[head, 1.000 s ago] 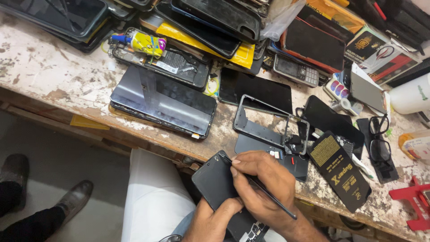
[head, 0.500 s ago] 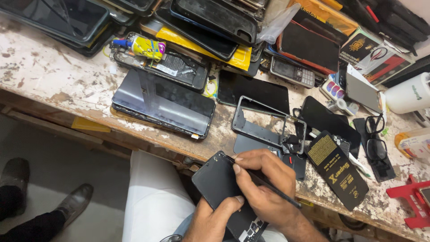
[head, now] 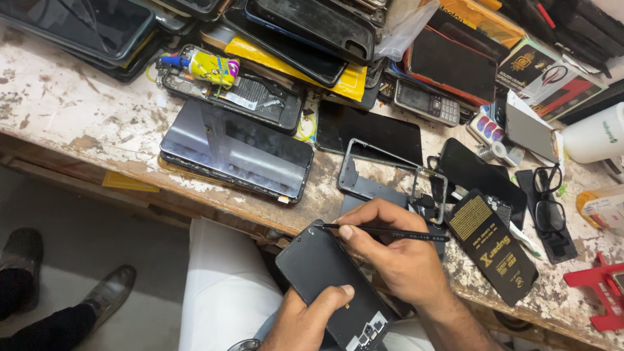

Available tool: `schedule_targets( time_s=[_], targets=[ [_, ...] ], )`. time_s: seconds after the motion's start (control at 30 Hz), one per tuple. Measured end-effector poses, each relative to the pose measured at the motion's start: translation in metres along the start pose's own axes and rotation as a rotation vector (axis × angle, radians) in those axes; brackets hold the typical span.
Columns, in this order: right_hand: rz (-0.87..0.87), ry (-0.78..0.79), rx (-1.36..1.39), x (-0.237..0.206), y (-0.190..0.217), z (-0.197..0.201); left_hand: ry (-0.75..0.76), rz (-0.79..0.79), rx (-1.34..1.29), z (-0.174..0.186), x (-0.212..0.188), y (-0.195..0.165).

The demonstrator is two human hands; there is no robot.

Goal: The person cleans the back of a disassembled mobile phone using a toothbrush and a small tool. They scrub the surface and edges, then use the tool to scrape or pick at specific areas. The phone remains disassembled on the workbench throughout the clip.

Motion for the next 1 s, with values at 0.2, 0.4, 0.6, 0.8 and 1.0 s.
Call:
schedule_targets(
  time_s=[0.2,0.4,0.6,0.8,1.0],
  targets=[
    [0.043,0.014,-0.014,-0.001,-0.003,0.002,0.02,-0.052,0.002,0.001,0.003,0.002],
    [0.297,-0.088,0.002,-0.01,0.008,0.002,-0.007,-0.037,0.029,0.006,0.004,0.006],
    [0.444,-0.036,-0.444,-0.011,0.041,-0.01,0.027,-0.075,0.028,0.007,0.006,0.004],
    [0.465,0.233,-0.895,0.0,0.08,-0.022,0.133,-0.075,0.176,0.001,-0.004,-0.002],
    [0.721,0.368,-1.266,-0.008,0.099,-0.038,0.167,-0.032,0.251,-0.005,-0.014,-0.012]
  ],
)
Point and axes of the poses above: each hand's wrist, its own x-axis towards the middle knuckle, its own z-axis out of the back of the hand, y = z × x, the point moved 5 cm from there along x, towards the middle knuckle, and after that the axes turned 6 degrees about y, right-handed, at the moved point
